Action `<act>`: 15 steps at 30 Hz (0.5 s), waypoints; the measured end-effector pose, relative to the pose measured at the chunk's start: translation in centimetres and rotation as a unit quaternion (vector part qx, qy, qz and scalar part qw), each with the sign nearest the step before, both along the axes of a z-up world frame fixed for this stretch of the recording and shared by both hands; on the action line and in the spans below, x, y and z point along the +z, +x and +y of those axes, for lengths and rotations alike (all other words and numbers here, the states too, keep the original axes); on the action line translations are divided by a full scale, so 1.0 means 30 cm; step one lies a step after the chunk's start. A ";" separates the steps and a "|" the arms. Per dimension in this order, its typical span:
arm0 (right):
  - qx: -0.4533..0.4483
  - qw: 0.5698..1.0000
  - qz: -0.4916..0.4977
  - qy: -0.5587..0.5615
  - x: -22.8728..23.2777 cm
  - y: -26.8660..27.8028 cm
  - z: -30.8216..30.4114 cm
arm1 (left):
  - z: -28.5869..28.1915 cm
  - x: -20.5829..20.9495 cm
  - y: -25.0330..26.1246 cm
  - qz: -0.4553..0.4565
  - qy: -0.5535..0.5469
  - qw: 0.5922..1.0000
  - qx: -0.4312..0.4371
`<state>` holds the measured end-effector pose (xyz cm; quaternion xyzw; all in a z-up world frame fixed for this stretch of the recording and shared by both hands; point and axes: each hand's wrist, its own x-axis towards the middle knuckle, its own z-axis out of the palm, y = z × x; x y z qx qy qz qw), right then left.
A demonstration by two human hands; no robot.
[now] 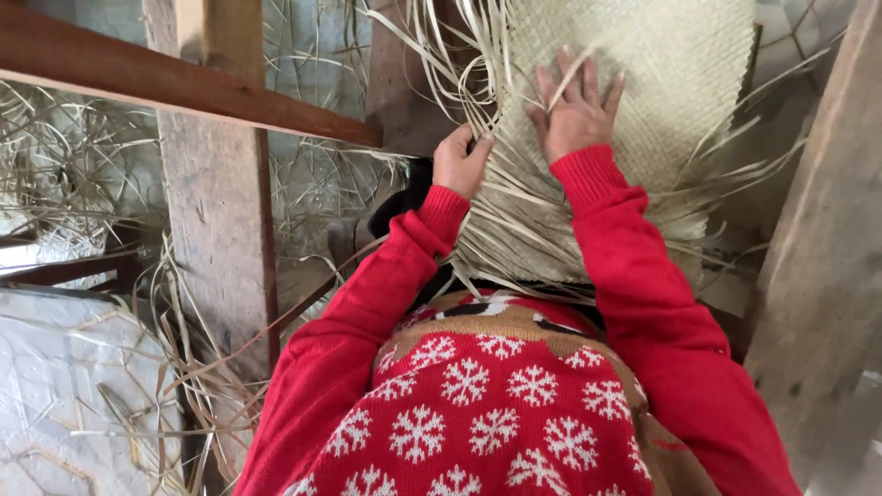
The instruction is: Weaving long, thin strips of natural fiber into a mat using hands.
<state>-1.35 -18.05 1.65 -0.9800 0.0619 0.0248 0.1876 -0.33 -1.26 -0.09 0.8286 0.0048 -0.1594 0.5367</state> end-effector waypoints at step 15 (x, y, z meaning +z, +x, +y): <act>-0.049 0.981 0.170 -0.075 0.022 -0.071 0.047 | 0.024 -0.008 -0.019 0.037 -0.103 0.994 -0.004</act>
